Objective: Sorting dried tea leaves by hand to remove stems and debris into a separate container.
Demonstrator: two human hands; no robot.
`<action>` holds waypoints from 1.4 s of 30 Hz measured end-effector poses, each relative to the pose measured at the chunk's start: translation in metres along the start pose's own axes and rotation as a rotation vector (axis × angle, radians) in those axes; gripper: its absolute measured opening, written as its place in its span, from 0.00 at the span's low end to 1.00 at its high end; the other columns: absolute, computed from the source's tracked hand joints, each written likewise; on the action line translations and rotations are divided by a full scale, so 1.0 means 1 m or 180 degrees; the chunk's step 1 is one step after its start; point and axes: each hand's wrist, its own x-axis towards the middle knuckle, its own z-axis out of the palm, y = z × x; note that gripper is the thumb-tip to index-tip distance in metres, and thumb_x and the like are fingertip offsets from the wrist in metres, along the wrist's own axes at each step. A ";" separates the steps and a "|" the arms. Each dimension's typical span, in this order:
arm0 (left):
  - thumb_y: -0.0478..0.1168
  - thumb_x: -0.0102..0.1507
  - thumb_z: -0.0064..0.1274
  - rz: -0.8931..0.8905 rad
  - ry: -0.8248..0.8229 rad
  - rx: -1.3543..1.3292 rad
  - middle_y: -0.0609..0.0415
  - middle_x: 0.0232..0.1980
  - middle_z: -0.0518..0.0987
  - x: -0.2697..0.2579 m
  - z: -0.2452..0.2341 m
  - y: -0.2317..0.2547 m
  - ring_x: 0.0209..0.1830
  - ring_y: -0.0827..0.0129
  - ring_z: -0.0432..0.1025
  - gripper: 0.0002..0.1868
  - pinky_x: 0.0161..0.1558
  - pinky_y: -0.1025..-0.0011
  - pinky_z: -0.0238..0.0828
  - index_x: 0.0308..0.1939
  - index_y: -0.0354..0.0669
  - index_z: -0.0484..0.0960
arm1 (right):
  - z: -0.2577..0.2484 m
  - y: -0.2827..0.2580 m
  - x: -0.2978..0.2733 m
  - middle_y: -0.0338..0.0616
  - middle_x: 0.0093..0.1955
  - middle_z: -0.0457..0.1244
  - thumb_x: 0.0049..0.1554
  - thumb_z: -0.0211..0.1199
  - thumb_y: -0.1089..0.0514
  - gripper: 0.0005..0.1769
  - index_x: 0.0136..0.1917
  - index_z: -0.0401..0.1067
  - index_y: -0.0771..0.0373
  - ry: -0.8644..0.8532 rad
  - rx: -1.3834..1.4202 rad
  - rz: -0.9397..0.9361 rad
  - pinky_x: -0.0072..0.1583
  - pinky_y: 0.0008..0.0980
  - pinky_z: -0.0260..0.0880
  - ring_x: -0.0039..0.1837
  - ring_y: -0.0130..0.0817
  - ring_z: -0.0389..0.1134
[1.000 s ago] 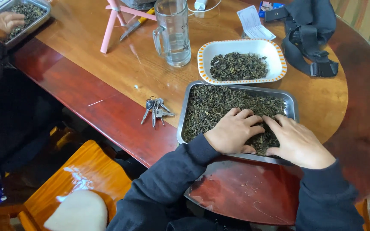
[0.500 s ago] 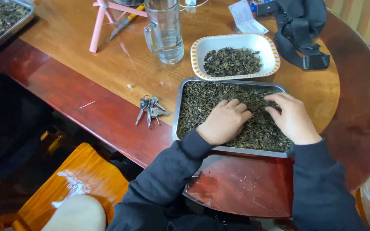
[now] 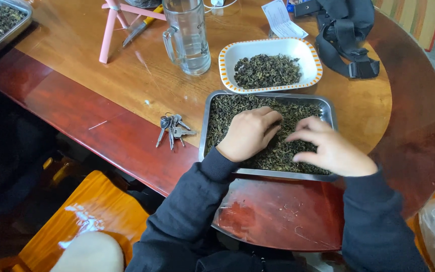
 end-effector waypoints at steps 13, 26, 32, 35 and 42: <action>0.43 0.66 0.52 -0.0395 -0.0151 -0.0007 0.52 0.38 0.82 0.000 -0.010 0.000 0.41 0.53 0.80 0.08 0.42 0.58 0.77 0.45 0.47 0.82 | -0.002 0.037 0.003 0.40 0.52 0.69 0.57 0.68 0.65 0.08 0.50 0.79 0.55 0.1226 -0.0334 0.0400 0.52 0.40 0.76 0.49 0.40 0.72; 0.34 0.63 0.47 -0.0418 -0.0140 -0.0026 0.52 0.43 0.83 0.000 -0.005 0.003 0.45 0.53 0.79 0.15 0.45 0.61 0.77 0.51 0.47 0.83 | -0.005 0.023 -0.002 0.42 0.51 0.69 0.56 0.68 0.65 0.08 0.49 0.79 0.58 0.1264 -0.0374 0.0593 0.49 0.40 0.76 0.48 0.40 0.70; 0.32 0.57 0.51 -0.0139 -0.0199 0.0149 0.53 0.48 0.77 -0.003 0.005 0.004 0.52 0.56 0.72 0.16 0.50 0.61 0.70 0.47 0.49 0.84 | 0.006 0.030 0.005 0.48 0.51 0.69 0.54 0.69 0.66 0.08 0.48 0.78 0.62 0.0946 -0.0446 0.0564 0.49 0.46 0.77 0.48 0.47 0.72; 0.35 0.58 0.52 -0.0137 -0.0227 0.0218 0.55 0.45 0.77 -0.004 0.010 0.001 0.51 0.59 0.71 0.13 0.50 0.62 0.67 0.45 0.51 0.84 | 0.004 0.047 0.002 0.44 0.46 0.68 0.55 0.68 0.66 0.07 0.48 0.78 0.60 0.1216 -0.0066 0.0501 0.47 0.39 0.73 0.45 0.38 0.69; 0.38 0.62 0.51 -0.0203 0.0046 0.0365 0.59 0.38 0.83 -0.007 0.034 -0.020 0.39 0.58 0.75 0.08 0.42 0.57 0.66 0.38 0.52 0.86 | -0.015 0.012 -0.006 0.49 0.46 0.65 0.65 0.52 0.72 0.08 0.48 0.69 0.64 0.1677 0.3538 0.0685 0.43 0.24 0.62 0.40 0.30 0.61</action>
